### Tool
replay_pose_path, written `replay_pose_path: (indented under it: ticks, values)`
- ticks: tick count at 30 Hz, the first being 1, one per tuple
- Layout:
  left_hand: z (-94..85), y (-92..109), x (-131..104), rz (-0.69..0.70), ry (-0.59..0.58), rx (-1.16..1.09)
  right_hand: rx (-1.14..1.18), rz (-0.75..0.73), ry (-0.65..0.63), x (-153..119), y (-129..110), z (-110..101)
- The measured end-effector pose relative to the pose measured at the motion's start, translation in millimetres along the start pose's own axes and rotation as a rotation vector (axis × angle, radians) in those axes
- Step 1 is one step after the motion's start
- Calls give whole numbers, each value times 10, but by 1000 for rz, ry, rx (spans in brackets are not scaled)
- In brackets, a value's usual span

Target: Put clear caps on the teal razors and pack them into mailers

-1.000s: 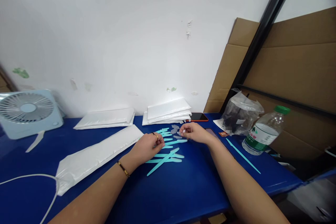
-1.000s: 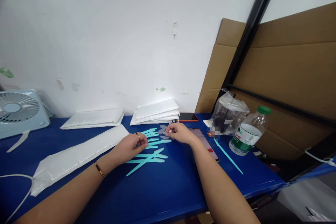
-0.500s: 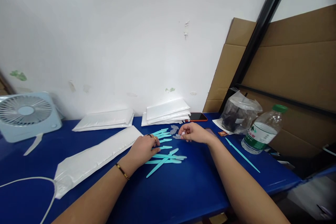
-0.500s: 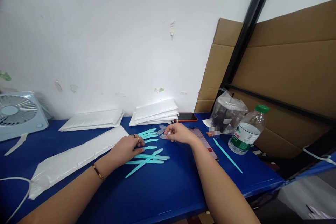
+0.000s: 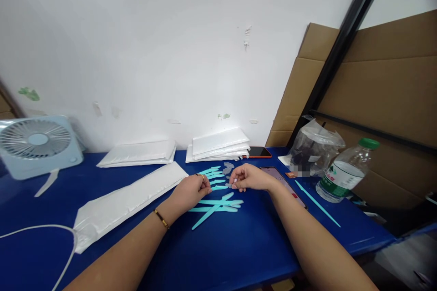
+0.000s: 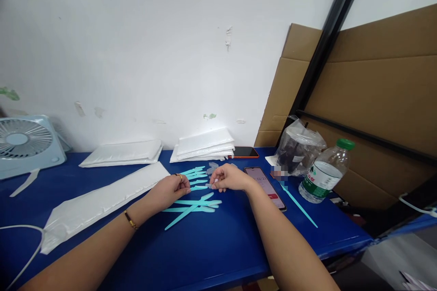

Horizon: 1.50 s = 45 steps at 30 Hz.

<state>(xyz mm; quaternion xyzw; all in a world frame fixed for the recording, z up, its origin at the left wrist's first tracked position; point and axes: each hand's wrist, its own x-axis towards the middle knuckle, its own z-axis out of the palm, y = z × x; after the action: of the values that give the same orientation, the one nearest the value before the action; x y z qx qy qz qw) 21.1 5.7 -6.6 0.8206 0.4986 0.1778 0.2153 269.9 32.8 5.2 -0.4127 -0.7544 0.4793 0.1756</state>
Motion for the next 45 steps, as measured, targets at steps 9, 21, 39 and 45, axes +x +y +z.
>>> replay_pose_path:
  ticks: [9, 21, 39, 45]
  values:
    - [-31, -7, 3, -17, -21, -9, 53, -38, 19, -19, -38, -11]
    - [-1, 139, -57, 107, 14, 27, -155, -64, 130, 3, -48, 36]
    - [72, 116, -88, 236, 27, 331, -493, -95, 325, 160, 95, 94]
    - [43, 178, -133, 266, -54, 246, -487, -140, 242, 102, 60, 74]
